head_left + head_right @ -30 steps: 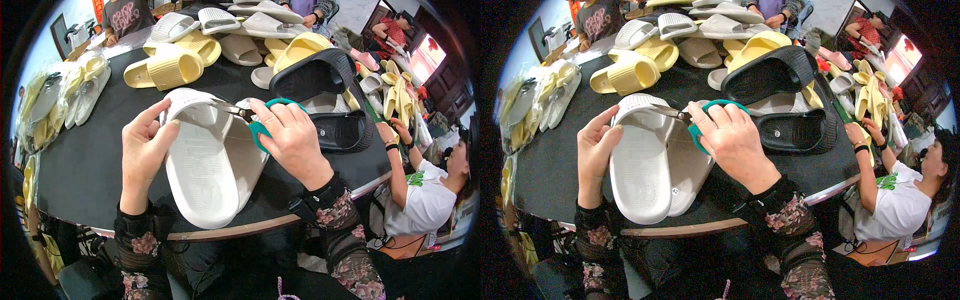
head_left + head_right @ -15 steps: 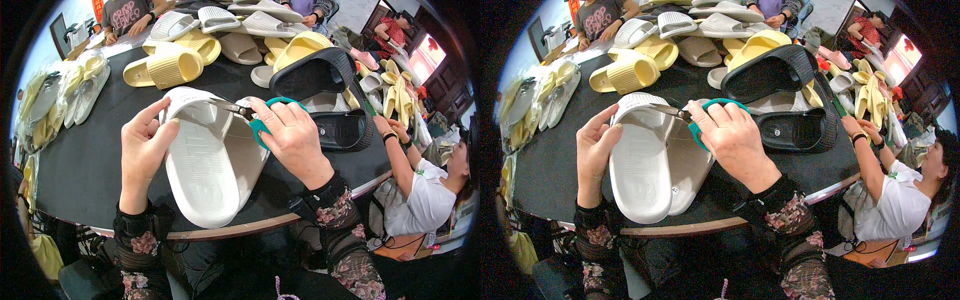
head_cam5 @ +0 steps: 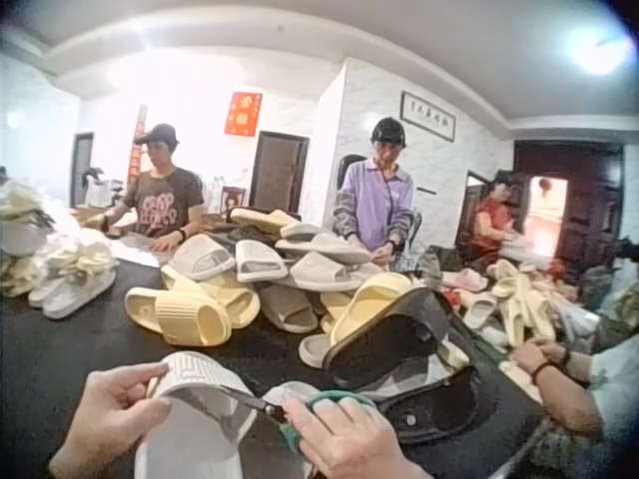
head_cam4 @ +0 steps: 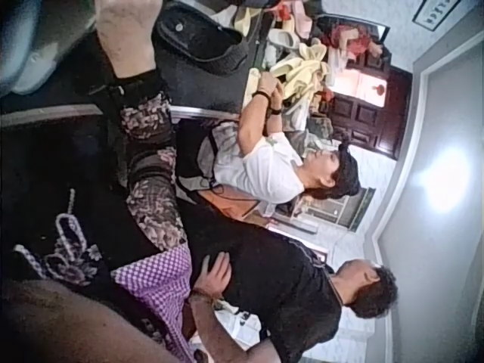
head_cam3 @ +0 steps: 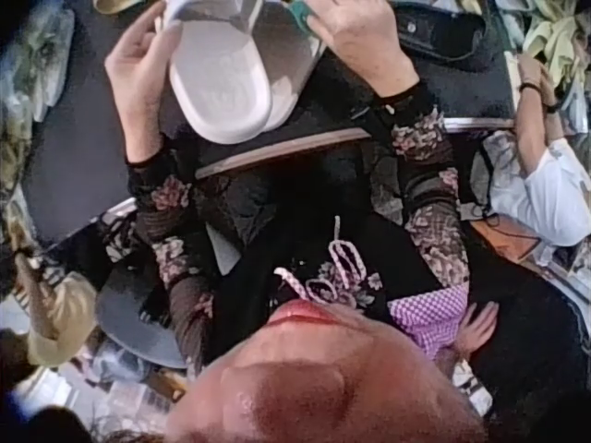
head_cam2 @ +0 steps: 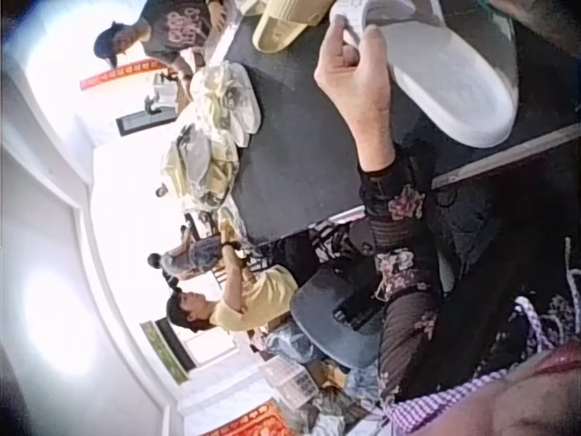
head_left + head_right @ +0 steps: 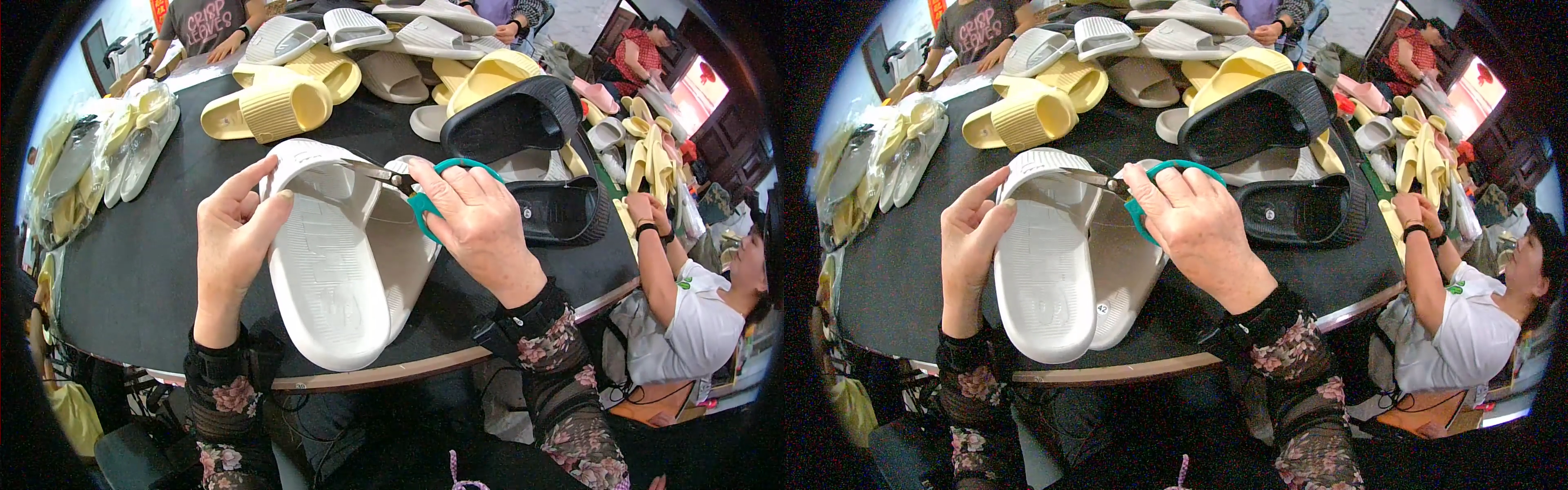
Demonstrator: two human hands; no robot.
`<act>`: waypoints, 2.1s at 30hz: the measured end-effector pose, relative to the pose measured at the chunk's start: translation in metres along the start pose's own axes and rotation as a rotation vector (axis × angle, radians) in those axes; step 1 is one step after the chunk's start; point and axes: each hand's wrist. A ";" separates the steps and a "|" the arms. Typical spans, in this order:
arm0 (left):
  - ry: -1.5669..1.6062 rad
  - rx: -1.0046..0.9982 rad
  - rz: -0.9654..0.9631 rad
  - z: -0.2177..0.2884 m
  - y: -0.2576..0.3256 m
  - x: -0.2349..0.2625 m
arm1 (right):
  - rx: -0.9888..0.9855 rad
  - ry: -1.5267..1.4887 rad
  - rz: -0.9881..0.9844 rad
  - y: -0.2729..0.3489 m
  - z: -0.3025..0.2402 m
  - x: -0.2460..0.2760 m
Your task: Trimming excess material from manufactured slides/sandals using snips or scissors.
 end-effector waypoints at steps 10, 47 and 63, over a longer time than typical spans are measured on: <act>0.027 0.002 0.000 -0.001 0.001 0.000 | 0.009 -0.008 0.014 0.000 0.000 -0.001; 0.018 0.000 -0.015 -0.007 -0.003 0.000 | -0.058 -0.137 0.017 0.002 0.004 -0.001; -0.043 0.014 -0.047 -0.009 -0.007 0.003 | -0.229 -0.238 -0.016 0.001 0.004 0.003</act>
Point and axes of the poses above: each hand's wrist, its own y-axis away from the middle knuckle, its own x-axis out of the back of the hand, z = x × y, and after that the axes turned 9 degrees about -x, right-handed
